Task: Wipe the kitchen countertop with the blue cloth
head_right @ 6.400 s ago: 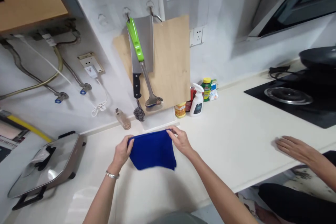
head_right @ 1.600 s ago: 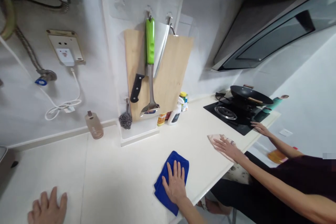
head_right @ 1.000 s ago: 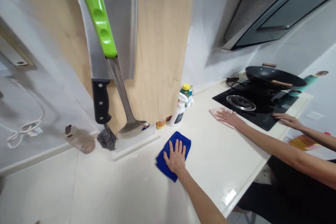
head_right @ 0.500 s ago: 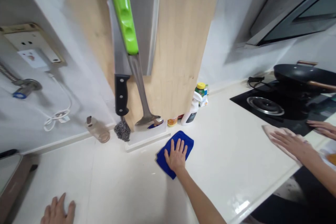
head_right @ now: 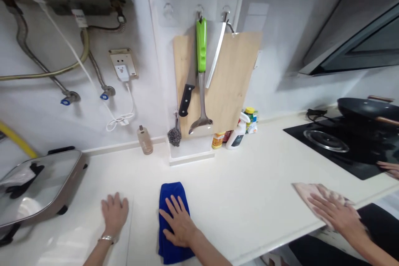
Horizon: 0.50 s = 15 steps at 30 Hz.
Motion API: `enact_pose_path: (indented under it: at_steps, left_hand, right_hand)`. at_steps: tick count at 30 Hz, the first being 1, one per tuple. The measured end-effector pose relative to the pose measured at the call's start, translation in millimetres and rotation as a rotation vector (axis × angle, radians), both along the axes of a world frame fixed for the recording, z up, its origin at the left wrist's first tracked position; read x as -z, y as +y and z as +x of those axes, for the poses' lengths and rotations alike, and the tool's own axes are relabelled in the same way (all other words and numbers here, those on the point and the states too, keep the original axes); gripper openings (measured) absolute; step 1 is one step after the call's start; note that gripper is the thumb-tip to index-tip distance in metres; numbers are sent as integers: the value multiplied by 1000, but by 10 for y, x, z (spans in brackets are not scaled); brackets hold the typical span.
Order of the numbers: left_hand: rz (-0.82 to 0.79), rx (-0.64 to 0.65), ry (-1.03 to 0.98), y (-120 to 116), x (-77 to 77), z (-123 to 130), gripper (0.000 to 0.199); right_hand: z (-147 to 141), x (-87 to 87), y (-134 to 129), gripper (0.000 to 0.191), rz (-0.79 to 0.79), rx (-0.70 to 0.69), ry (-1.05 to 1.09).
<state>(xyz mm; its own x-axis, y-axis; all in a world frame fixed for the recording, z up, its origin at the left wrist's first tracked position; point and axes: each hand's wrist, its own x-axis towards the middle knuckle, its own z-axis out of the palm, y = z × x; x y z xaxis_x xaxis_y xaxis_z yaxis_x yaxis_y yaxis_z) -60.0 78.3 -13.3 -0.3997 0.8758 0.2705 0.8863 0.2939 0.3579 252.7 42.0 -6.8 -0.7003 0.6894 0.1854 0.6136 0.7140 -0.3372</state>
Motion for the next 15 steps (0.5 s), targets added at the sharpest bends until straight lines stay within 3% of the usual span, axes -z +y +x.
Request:
enact_pose_path:
  at_steps: [2,5,7,9,12,15]
  left_hand:
    - [116,235,-46,-36,12,414,53]
    - [176,601,-81,-177,46,1221,48]
    - [141,721,-51,-284,87,1702,51]
    - [108,733,-9,-372,148,2010,56]
    - [72,698,37,-448,243,2092,66]
    - [62,627,86,-413,266,1867,65]
  right_hand:
    - [120,59,-87,58,58,100,126]
    - [542,250,-249,51,172,394,300]
    - [951,392,-377,46,215,549,325]
    - [1388,530,-498,42,227,657,285]
    - [1905,728,-615,44,280,722,235]
    - [2101,872,-643,46,322,666,193]
